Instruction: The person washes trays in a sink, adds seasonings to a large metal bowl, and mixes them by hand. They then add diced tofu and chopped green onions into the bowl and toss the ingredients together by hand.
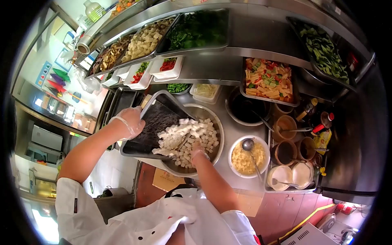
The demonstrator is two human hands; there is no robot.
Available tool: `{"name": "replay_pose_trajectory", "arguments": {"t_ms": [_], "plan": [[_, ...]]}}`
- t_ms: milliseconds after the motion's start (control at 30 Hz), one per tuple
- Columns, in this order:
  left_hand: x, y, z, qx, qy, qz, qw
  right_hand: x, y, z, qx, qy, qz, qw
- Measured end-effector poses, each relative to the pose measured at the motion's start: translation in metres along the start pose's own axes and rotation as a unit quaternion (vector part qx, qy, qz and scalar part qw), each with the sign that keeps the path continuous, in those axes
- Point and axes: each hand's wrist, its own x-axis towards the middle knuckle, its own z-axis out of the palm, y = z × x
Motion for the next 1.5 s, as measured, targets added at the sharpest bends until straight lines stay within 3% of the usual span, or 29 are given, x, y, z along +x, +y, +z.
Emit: {"name": "replay_pose_trajectory", "arguments": {"t_ms": [67,167,200,267,400,467,533,700,733,867,933,1000,1067,1133,1167,1200,1233,1333,1433,1467,1500], "plan": [[-0.004,0.005,-0.009,0.007,0.008,0.005,1.0,-0.075,-0.034,-0.033,-0.339,0.033,-0.084,0.937],[-0.006,0.008,-0.012,0.027,0.021,0.014,0.999,-0.097,-0.058,-0.041,-0.349,0.016,-0.057,0.935],[-0.008,0.009,-0.015,0.025,0.023,0.012,0.999,-0.098,-0.062,-0.04,-0.198,0.017,-0.013,0.98],[-0.007,0.007,-0.018,0.025,0.042,0.01,0.999,-0.087,-0.052,-0.031,-0.07,0.042,-0.011,0.997],[0.007,0.003,-0.009,0.043,0.065,0.036,0.996,-0.051,-0.026,-0.006,-0.222,0.048,-0.072,0.971],[0.007,0.006,-0.007,0.087,0.069,0.045,0.993,-0.048,-0.035,-0.009,-0.163,0.043,-0.055,0.984],[0.002,0.011,-0.014,0.093,0.063,0.035,0.993,-0.061,-0.028,-0.01,0.072,0.067,-0.027,0.995],[0.005,0.011,0.002,0.086,0.103,0.04,0.99,-0.106,-0.05,-0.034,-0.259,0.1,-0.143,0.95],[0.004,0.011,0.006,0.128,0.12,0.073,0.982,-0.104,-0.044,-0.029,-0.264,0.098,-0.134,0.95],[-0.005,0.011,0.006,0.054,0.092,0.044,0.993,-0.072,-0.035,-0.016,-0.251,0.072,-0.089,0.961],[-0.017,0.006,0.009,0.016,0.126,0.05,0.991,-0.095,-0.05,-0.027,-0.401,0.051,-0.111,0.908],[-0.035,0.005,0.01,0.018,0.126,0.073,0.989,-0.058,-0.023,-0.007,-0.224,0.082,-0.084,0.967],[-0.046,-0.007,0.017,0.0,0.166,0.088,0.982,-0.055,-0.029,-0.008,-0.269,0.064,-0.113,0.954],[-0.062,-0.018,0.025,-0.004,0.172,0.086,0.981,-0.101,-0.065,-0.033,-0.524,-0.007,-0.184,0.831],[-0.07,-0.025,0.029,-0.007,0.176,0.084,0.981,-0.092,-0.057,-0.027,-0.324,0.02,-0.111,0.939],[-0.076,-0.036,0.041,-0.007,0.213,0.1,0.972,-0.077,-0.046,-0.016,-0.106,0.047,-0.034,0.993],[-0.08,-0.045,0.049,-0.03,0.238,0.092,0.966,-0.08,-0.05,-0.014,0.119,0.069,0.044,0.99],[-0.099,-0.073,0.077,-0.097,0.295,0.087,0.946,-0.141,-0.092,-0.035,0.135,0.031,0.07,0.988],[-0.12,-0.085,0.094,-0.142,0.338,0.056,0.929,-0.077,-0.044,-0.014,0.008,0.057,-0.07,0.996],[-0.126,-0.09,0.1,-0.17,0.302,-0.017,0.938,-0.058,-0.029,-0.009,-0.033,0.064,-0.109,0.991],[-0.133,-0.093,0.112,-0.177,0.313,-0.017,0.933,-0.048,-0.019,-0.006,-0.073,0.065,-0.135,0.986]]}}
